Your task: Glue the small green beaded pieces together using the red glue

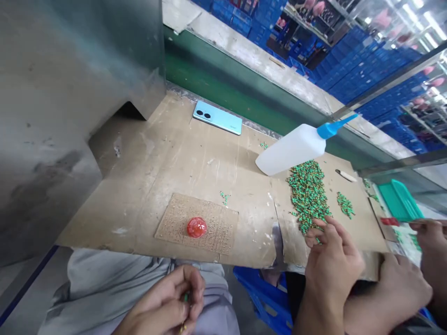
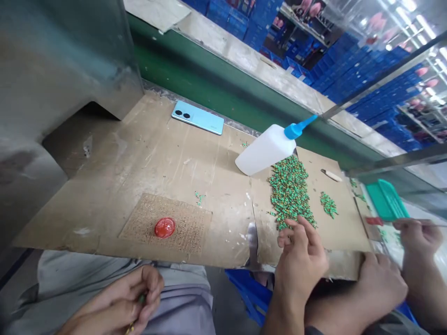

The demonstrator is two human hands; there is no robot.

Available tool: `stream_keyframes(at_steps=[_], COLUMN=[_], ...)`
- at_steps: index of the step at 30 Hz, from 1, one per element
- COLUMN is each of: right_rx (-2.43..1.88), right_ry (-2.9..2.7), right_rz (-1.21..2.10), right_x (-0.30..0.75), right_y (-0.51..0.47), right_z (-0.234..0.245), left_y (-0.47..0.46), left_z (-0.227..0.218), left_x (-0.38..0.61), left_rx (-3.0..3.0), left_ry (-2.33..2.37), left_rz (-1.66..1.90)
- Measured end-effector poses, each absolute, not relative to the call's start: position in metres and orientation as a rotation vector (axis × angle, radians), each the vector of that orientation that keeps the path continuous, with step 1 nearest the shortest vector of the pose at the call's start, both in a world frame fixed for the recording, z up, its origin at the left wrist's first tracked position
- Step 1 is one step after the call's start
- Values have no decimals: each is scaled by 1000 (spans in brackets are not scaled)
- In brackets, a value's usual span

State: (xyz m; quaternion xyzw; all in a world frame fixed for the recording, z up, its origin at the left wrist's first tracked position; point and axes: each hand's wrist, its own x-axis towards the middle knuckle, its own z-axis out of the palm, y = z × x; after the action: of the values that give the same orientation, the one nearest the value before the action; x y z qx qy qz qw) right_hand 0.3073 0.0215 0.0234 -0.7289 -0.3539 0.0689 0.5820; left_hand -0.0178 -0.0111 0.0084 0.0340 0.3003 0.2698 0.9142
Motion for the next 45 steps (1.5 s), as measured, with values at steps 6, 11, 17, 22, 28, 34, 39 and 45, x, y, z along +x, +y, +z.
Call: stream_keyframes(at_steps=[6, 11, 17, 22, 28, 34, 39, 45], right_rx=[-1789, -1655, -1583, -1553, -1555, -1499, -1386, -1254], right_ry=[-1268, -1759, -2019, -2060, -1967, -1699, -1501, -1091], right_rz=[250, 418, 514, 570, 615, 728, 962, 1341], right_x=[283, 253, 230, 228, 231, 227, 203, 184], right_y=[12, 45, 98, 111, 104, 74, 32, 0], right_z=[17, 20, 18, 14, 13, 24, 38, 36], left_y=[-11, -8, -12, -13, -12, -15, -9, -4], left_z=[21, 28, 30, 25, 16, 11, 28, 39], left_x=[-20, -24, -29, -29, -25, -14, -7, -2], left_rx=[-31, -45, 5, 56, 90, 198, 406, 666], left_ry=[725, 729, 741, 740, 696, 644, 735, 795], left_rz=[638, 700, 714, 714, 686, 690, 661, 661])
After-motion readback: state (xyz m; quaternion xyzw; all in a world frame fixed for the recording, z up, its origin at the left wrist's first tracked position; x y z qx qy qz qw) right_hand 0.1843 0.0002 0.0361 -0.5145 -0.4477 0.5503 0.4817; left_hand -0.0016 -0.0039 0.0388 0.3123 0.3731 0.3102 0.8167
